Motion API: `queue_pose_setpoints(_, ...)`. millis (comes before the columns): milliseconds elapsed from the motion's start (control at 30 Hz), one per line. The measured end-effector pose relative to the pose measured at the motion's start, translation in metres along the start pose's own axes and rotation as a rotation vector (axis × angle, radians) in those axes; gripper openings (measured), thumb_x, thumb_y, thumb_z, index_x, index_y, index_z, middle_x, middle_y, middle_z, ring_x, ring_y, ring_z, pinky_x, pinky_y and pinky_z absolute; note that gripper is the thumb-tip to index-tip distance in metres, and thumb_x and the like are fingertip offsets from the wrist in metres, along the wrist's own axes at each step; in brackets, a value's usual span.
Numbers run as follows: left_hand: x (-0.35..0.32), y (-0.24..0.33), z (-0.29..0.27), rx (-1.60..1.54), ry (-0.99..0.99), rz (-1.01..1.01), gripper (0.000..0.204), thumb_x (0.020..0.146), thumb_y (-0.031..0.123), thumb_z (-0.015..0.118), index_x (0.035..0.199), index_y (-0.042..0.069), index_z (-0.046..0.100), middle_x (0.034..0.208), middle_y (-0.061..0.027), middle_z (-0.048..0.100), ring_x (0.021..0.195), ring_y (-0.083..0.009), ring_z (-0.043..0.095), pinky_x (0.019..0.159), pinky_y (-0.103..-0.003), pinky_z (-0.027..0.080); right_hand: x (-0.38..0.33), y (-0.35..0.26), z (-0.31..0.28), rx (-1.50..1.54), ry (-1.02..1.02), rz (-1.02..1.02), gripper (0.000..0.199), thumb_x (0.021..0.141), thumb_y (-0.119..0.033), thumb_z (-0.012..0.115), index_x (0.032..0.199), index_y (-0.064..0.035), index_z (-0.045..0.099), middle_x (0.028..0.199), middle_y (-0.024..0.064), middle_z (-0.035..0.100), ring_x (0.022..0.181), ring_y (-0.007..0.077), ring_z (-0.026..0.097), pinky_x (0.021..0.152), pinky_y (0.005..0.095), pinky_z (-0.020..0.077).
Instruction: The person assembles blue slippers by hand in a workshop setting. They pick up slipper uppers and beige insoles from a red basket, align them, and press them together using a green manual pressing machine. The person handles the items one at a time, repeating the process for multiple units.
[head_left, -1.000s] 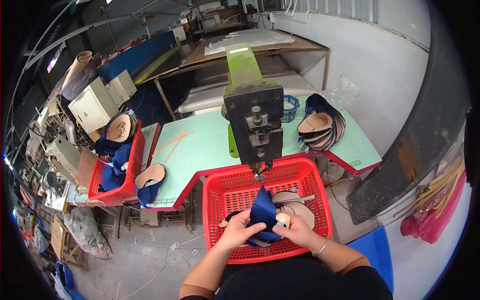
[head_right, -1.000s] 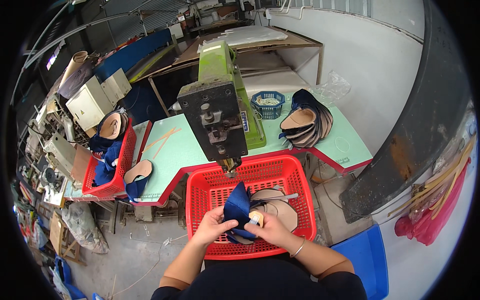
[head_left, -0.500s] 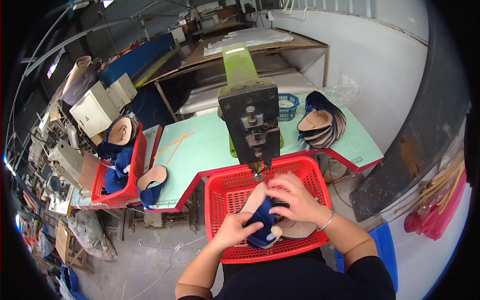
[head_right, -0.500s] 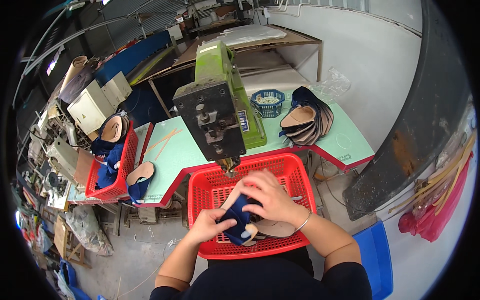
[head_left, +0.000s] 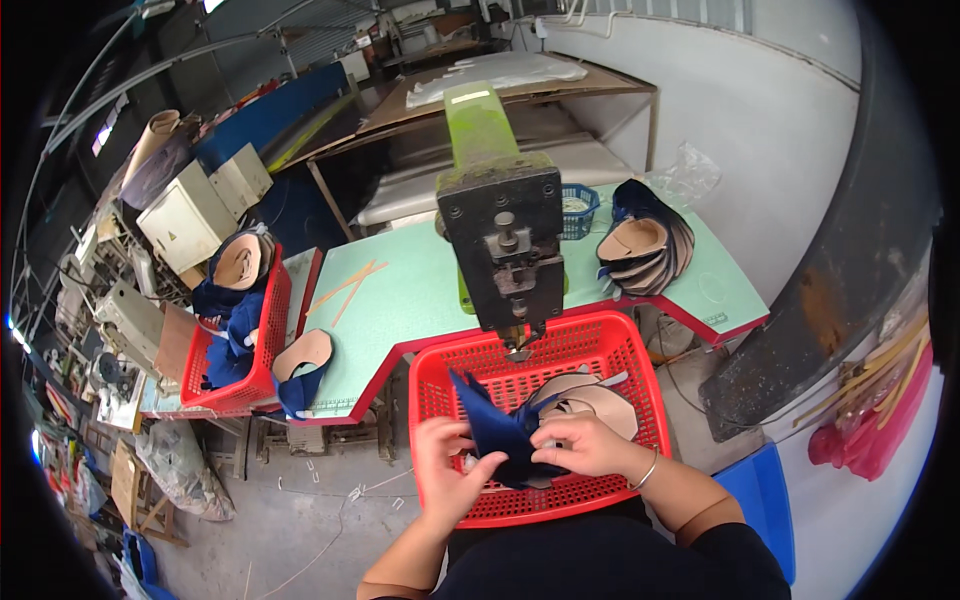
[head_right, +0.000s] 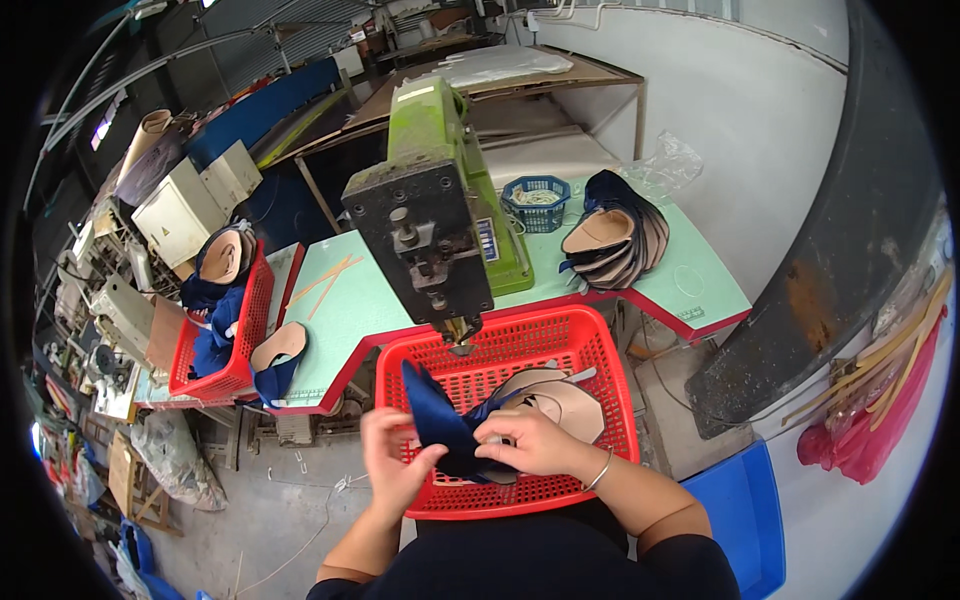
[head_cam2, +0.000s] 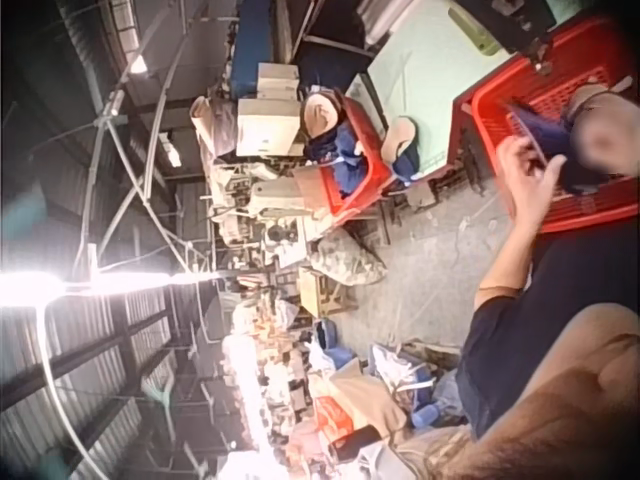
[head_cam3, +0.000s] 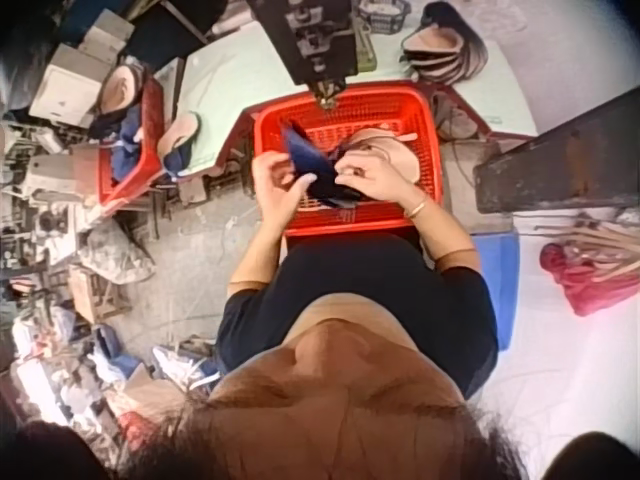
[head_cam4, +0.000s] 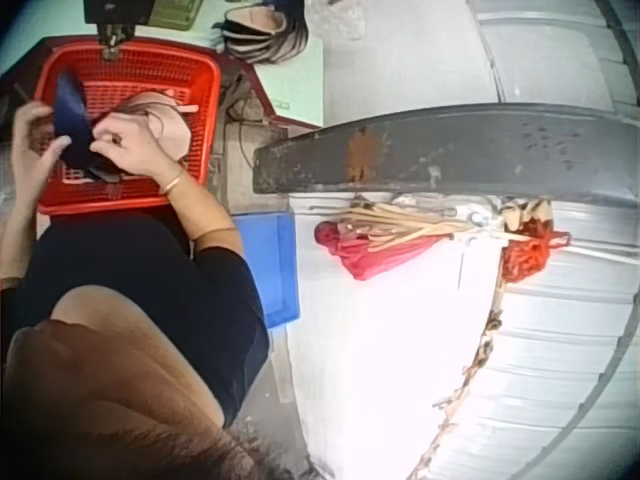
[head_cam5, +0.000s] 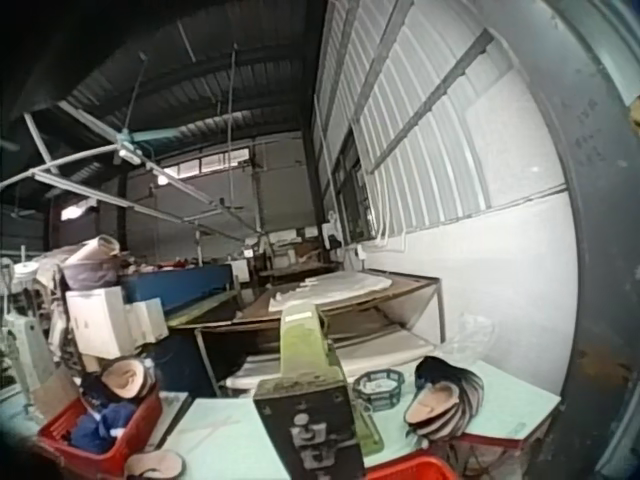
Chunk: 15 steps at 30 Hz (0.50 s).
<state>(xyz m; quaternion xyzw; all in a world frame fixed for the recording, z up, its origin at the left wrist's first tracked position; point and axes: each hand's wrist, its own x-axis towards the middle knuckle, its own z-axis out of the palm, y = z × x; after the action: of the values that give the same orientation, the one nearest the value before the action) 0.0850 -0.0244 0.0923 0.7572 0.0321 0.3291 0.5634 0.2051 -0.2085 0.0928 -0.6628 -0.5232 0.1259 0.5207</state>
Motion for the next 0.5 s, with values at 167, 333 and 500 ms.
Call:
queue_pose_setpoints(167,0.026,0.045,-0.045,0.773,-0.603,0.4,0.039,0.064,0.028,0.079,0.093,0.009,0.062,0.095,-0.0061,0.06,0.102,-0.0243,0.056,0.097,-0.047,0.035,0.021,-0.02,0.025,-0.363,-0.227,-0.282,0.012,0.081,-0.017,0.062,0.086,-0.0063,0.06,0.077,0.0083,0.056,0.069,0.0269,0.06,0.061,0.0382,0.0481)
queue_pose_setpoints(333,0.005,0.049,-0.069,1.121,-0.45,0.571,0.025,0.071,0.024,0.073,0.089,0.011,0.062,0.079,0.0029,0.059,0.071,-0.0133,0.058,0.084,-0.034,0.04,0.051,-0.021,0.051,-0.077,0.071,-0.097,0.008,0.079,-0.011,0.067,0.082,-0.0042,0.064,0.076,0.009,0.061,0.066,0.0211,0.061,0.059,0.0305,0.0482)
queue_pose_setpoints(500,-0.007,0.015,-0.061,0.622,-0.077,0.137,0.019,0.077,0.008,0.07,0.09,0.004,0.057,0.078,-0.0027,0.056,0.062,-0.0133,0.059,0.064,-0.028,0.047,0.059,-0.014,0.07,0.23,0.324,0.034,0.009,0.081,-0.007,0.065,0.087,-0.0011,0.063,0.074,0.0088,0.062,0.063,0.019,0.061,0.057,0.0295,0.0479)
